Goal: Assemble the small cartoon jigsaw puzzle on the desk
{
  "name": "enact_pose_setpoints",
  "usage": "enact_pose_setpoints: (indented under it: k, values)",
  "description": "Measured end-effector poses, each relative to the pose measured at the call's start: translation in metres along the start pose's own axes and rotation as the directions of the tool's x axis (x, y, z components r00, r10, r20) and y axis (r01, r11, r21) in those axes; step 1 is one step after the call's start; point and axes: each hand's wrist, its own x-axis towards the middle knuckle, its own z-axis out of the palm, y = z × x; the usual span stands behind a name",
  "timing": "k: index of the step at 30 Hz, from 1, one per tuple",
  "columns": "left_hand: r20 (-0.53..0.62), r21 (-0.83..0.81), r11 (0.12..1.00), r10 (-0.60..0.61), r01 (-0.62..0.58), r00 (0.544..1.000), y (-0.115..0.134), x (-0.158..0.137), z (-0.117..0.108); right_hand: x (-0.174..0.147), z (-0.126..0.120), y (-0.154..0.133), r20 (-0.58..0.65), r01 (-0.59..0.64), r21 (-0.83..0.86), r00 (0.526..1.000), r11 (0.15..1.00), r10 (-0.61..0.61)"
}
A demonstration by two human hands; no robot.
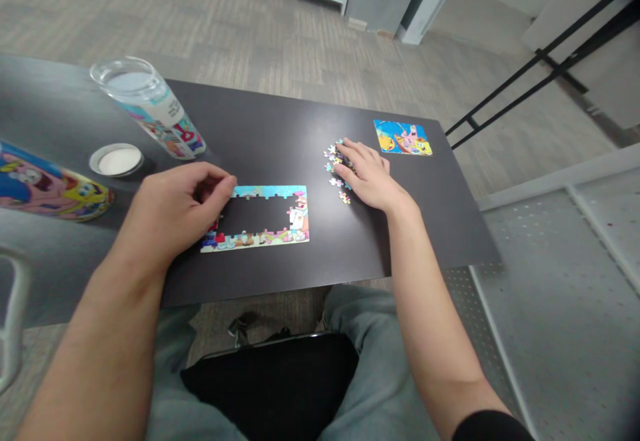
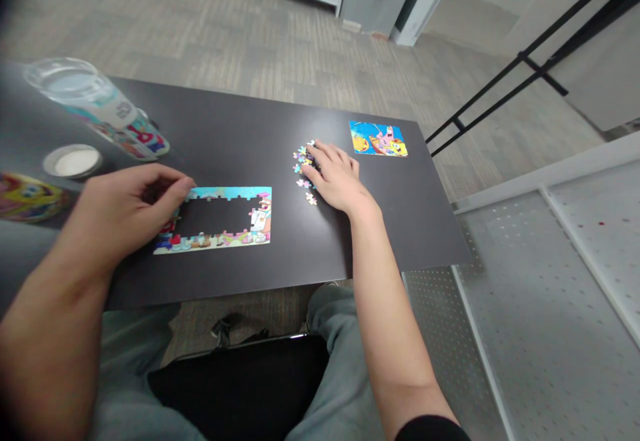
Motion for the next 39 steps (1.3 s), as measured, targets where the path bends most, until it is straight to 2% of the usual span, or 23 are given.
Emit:
enact_pose_setpoints:
  k: [6,12,14,17,21,27,30,36,39]
  values:
    - [-0.009,-0.008,1.0,0.013,-0.013,1.0,-0.001,-0.001,0.0,-0.017,-0.007,0.001,-0.004,0.117,0.054,0.993,0.992,-0.117]
    - [0.011,0.018,1.0,-0.01,0.01,1.0,0.002,-0.002,-0.002,-0.028,-0.009,0.004,-0.074,0.192,0.17,0.981,0.967,-0.181]
    - [0.024,0.04,0.999,-0.014,0.013,1.0,0.003,-0.002,-0.003,-0.03,-0.009,0.005,-0.109,0.177,0.181,0.981,0.968,-0.159]
    - [0.007,0.058,0.998,-0.016,0.015,1.0,0.005,-0.002,-0.004,-0.033,-0.011,0.012,-0.152,0.083,0.152,0.987,0.985,-0.06]
    - [-0.018,0.07,0.997,-0.026,0.028,0.999,0.008,-0.002,-0.004,-0.038,-0.013,0.025,-0.137,0.014,0.152,0.991,0.988,0.007]
    - [-0.012,0.096,0.995,-0.016,0.018,1.0,0.01,-0.002,-0.003,-0.041,-0.016,0.024,-0.126,0.15,0.223,0.984,0.963,-0.124]
    - [-0.033,0.108,0.994,-0.005,0.009,0.999,0.007,-0.002,-0.003,-0.041,-0.021,0.023,-0.16,0.2,0.238,0.973,0.95,-0.165]
    - [-0.036,0.131,0.991,-0.001,0.005,0.999,0.006,-0.002,-0.004,-0.046,-0.031,0.046,-0.216,-0.003,0.271,0.974,0.963,0.064]
    - [-0.03,0.144,0.99,0.006,-0.002,1.0,0.007,-0.002,-0.003,-0.05,-0.032,0.059,-0.217,-0.031,0.289,0.971,0.957,0.097]
